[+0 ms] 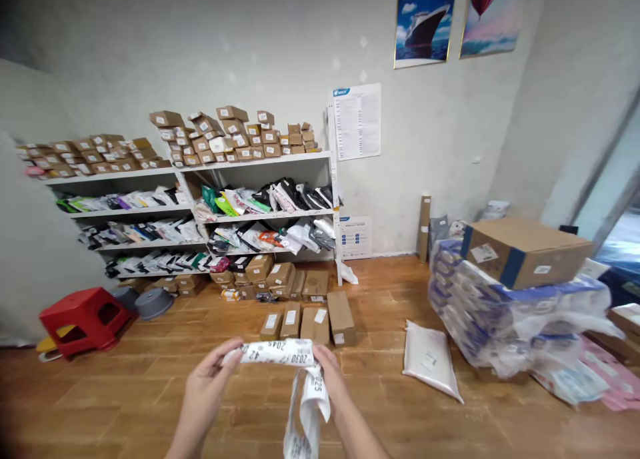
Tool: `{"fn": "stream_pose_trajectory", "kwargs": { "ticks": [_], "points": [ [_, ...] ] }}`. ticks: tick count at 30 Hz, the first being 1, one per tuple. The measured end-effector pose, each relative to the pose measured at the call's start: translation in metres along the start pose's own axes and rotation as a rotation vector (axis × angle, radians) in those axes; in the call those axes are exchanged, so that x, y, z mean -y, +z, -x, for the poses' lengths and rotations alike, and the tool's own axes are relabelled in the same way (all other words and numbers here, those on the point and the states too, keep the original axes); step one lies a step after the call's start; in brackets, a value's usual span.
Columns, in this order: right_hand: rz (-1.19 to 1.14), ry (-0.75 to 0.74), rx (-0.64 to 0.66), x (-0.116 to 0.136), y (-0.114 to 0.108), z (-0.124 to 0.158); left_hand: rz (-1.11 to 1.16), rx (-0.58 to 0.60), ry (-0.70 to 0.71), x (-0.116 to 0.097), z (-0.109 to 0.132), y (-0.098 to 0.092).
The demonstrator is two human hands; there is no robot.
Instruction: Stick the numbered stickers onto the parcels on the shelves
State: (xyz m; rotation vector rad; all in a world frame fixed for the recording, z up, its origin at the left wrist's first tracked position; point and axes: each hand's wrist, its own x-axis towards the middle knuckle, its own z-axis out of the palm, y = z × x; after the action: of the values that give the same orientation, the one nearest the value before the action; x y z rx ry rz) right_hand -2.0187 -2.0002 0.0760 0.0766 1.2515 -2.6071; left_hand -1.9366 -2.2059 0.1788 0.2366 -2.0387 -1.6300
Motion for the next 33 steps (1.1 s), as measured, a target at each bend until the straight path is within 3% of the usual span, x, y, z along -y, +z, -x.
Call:
{"fn": "stream_pose_trajectory", "kwargs": {
  "ticks": [4,8,13,15,17,20,26,33],
  "points": [
    [0.039,-0.056,-0.028,-0.02,0.051,-0.073,0.036,0.018,-0.001,0.021,-0.111,-0.041],
    [0.281,-0.215,0.039,-0.047,0.098,-0.13,-0.029,0.141,-0.029,0.051,-0.198,-0.052],
    [0.488,-0.331,0.016,-0.069,0.15,-0.176,0.036,0.453,-0.112,0.08,-0.257,-0.041],
    [0.442,-0.304,-0.039,-0.071,0.163,-0.19,0.102,0.59,-0.157,0.088,-0.272,-0.037],
    [0.331,-0.266,-0.105,-0.07,0.167,-0.201,0.137,0.648,-0.194,0.096,-0.286,-0.037],
    [0.228,-0.189,-0.17,-0.066,0.162,-0.215,0.191,0.551,-0.209,0.11,-0.307,-0.04],
    [0.167,-0.064,-0.253,-0.067,0.141,-0.237,0.344,0.173,-0.162,0.133,-0.34,-0.05],
    [0.281,-0.146,-0.305,-0.069,0.106,-0.254,0.19,0.056,-0.112,0.144,-0.376,-0.09]
  ]
}}
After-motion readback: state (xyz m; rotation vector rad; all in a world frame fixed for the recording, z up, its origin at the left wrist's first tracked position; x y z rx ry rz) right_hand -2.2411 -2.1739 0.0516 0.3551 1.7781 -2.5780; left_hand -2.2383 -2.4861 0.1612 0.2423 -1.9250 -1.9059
